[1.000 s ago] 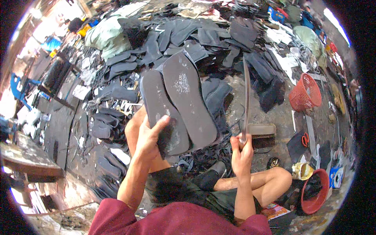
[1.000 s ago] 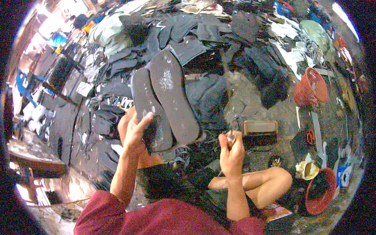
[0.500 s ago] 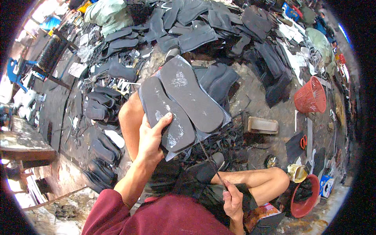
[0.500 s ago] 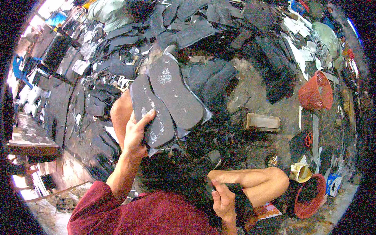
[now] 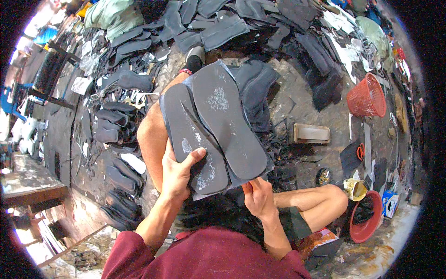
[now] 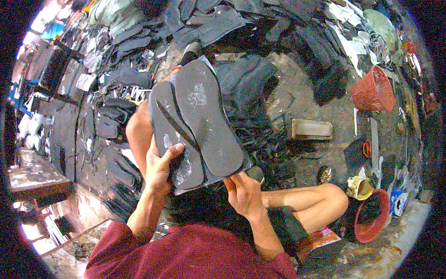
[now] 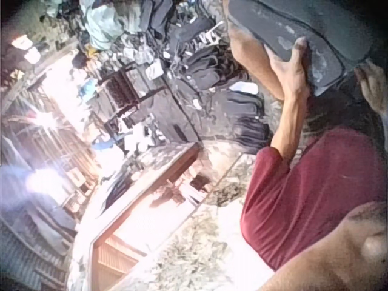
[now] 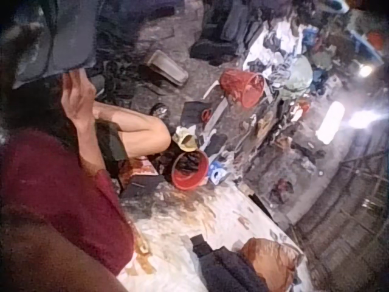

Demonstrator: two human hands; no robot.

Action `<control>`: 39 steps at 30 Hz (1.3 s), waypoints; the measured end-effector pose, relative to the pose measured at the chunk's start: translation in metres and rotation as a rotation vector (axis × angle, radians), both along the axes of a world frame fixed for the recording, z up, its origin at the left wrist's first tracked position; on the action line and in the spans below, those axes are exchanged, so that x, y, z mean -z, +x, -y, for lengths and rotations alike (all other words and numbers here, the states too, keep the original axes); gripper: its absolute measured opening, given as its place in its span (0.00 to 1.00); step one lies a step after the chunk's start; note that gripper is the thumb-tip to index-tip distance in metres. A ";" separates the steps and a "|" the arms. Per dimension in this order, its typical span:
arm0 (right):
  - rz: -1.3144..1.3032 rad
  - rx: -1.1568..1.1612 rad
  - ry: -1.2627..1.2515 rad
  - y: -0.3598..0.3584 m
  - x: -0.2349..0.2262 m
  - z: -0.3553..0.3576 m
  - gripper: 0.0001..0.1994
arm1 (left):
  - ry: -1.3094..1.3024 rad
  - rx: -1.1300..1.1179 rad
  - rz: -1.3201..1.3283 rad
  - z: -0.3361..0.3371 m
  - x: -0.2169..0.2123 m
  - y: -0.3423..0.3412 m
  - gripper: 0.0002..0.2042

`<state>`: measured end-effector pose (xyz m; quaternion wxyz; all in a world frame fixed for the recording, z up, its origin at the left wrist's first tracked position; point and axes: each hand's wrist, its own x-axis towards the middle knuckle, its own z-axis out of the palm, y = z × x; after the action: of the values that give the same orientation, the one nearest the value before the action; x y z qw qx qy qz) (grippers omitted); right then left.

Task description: The person sits on the floor and uses a large knife to cut black rubber sheets into smaller pieces. They repeatedly pick up sheets, cut them, and place the cut pieces aside.

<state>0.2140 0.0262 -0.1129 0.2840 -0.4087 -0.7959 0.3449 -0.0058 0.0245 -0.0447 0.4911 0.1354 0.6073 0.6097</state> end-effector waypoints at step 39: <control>-0.064 0.161 -0.229 -0.005 0.030 0.080 0.19 | -0.191 0.148 0.335 0.051 0.006 -0.030 0.16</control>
<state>0.2085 -0.0537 -0.1428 0.2875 -0.4895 -0.7064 0.4227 -0.0357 -0.0262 -0.0511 0.6393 0.0292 0.5604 0.5258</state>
